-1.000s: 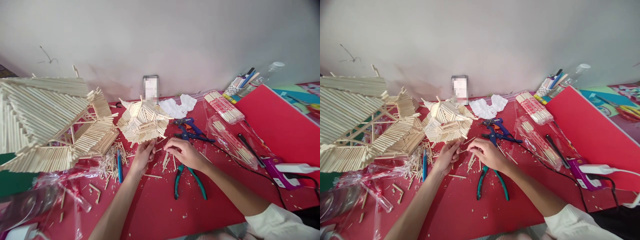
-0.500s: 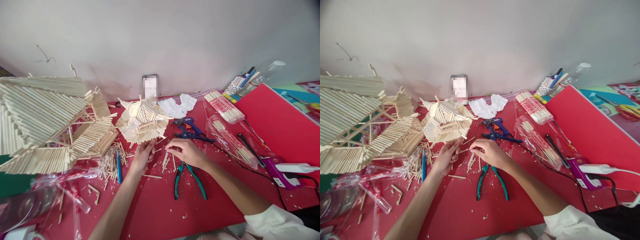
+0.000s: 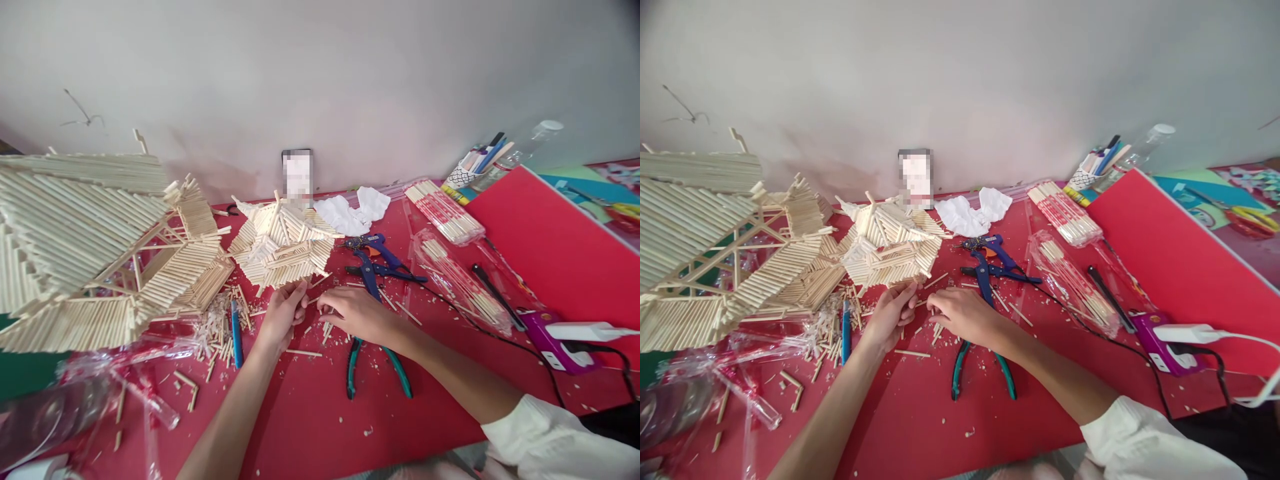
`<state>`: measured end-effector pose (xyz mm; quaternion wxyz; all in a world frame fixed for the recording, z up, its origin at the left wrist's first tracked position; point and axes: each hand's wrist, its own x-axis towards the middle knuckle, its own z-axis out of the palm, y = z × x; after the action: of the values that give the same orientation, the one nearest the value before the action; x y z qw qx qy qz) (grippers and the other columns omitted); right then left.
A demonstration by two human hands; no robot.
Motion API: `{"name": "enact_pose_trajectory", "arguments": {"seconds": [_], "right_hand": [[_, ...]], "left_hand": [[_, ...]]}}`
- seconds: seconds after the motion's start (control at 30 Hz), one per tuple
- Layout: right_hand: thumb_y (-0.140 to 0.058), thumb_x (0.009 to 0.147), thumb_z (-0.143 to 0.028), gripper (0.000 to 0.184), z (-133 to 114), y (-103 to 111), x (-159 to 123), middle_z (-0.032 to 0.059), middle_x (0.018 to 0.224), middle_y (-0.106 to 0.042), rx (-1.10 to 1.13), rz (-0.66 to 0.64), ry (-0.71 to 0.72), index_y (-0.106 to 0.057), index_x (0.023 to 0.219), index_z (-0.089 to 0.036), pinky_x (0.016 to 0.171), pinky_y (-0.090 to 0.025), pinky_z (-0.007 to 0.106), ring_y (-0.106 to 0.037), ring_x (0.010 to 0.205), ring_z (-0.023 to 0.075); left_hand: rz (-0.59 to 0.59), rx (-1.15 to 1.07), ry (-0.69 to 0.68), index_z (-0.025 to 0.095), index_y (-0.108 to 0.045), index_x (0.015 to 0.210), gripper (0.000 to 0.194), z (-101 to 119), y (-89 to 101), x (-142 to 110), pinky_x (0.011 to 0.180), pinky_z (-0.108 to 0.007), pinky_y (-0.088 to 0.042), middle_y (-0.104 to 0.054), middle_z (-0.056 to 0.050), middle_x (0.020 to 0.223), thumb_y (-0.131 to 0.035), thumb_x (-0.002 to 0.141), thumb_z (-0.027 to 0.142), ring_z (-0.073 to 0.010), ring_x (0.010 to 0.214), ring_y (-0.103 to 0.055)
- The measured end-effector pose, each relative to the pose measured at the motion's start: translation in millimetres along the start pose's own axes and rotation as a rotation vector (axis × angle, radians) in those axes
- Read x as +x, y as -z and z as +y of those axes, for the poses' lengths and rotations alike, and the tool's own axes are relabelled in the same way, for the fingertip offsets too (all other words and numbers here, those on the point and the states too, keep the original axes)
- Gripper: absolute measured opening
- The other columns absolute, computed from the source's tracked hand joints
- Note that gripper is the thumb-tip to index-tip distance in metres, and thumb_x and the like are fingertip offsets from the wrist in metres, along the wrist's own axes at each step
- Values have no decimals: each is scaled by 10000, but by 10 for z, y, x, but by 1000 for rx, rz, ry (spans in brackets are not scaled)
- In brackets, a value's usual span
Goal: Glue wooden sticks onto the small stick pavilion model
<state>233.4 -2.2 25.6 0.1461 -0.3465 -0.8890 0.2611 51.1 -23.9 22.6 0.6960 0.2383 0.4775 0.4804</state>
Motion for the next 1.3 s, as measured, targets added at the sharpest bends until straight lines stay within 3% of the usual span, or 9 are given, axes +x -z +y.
{"name": "enact_pose_trajectory", "arguments": {"seconds": [0.17,0.33,0.47,0.6,0.77,0.9,1.07,1.17,1.3], "right_hand": [[-642,957,-257,51,111,376,-93,12,888,-739,-2,94,-153,-665,932,-218,690,-452,263,-661,743,151],[-561,987,-393,211,590,808,-112,48,900,-756,-282,261,-471,-668,963,-212,653,-421,284,-680,749,202],[-520,981,-550,391,869,907,-13,109,918,-756,-488,169,-706,-669,957,-190,659,-411,309,-702,850,281],[-484,979,-603,478,961,862,36,160,938,-756,-551,87,-801,-674,1009,-165,681,-422,330,-711,878,319],[-382,1015,-600,544,1058,817,-47,172,856,-750,-539,33,-722,-692,867,-177,664,-419,337,-714,837,322],[-406,1020,-532,442,1106,817,-173,148,850,-745,-478,153,-653,-652,915,-181,668,-428,330,-707,812,296],[-413,1016,-532,339,1080,775,-444,82,820,-726,-69,416,-475,-539,918,-233,736,-506,361,-694,771,255],[-520,977,-540,302,1053,691,-641,54,817,-720,232,395,-334,-516,994,-239,768,-550,371,-701,759,237],[-708,857,-518,385,910,613,-811,38,865,-697,248,417,-254,-543,1060,-236,671,-556,325,-676,705,208]], "left_hand": [[7,1,15,158,-549,799,498,13,1,-9,379,-144,-143,-475,86,555,-870,640,503,-1,398,-277],[3,-3,0,156,-554,790,489,15,-4,-17,380,-144,-150,-474,84,560,-874,634,491,-3,409,-276],[4,0,-15,160,-542,770,483,5,-1,-8,378,-145,-155,-474,82,560,-870,641,490,-4,409,-276],[7,-4,-17,162,-549,784,491,9,-1,-6,376,-143,-151,-472,85,557,-874,632,497,-3,404,-274],[10,-1,-21,159,-551,776,495,10,-6,-14,376,-141,-155,-472,84,557,-874,631,505,-2,404,-273],[6,-7,-19,159,-548,774,494,-1,0,-15,379,-141,-159,-470,82,561,-872,639,506,-3,409,-274],[1,-3,-23,158,-543,760,489,-3,1,-16,383,-148,-159,-468,79,563,-866,650,508,-4,413,-275],[2,0,-22,150,-570,800,478,0,-2,-19,387,-153,-153,-466,80,566,-860,665,504,-5,415,-279],[2,-5,-14,150,-577,835,490,1,-3,-23,388,-159,-132,-468,82,567,-861,663,511,-6,412,-279]]}}
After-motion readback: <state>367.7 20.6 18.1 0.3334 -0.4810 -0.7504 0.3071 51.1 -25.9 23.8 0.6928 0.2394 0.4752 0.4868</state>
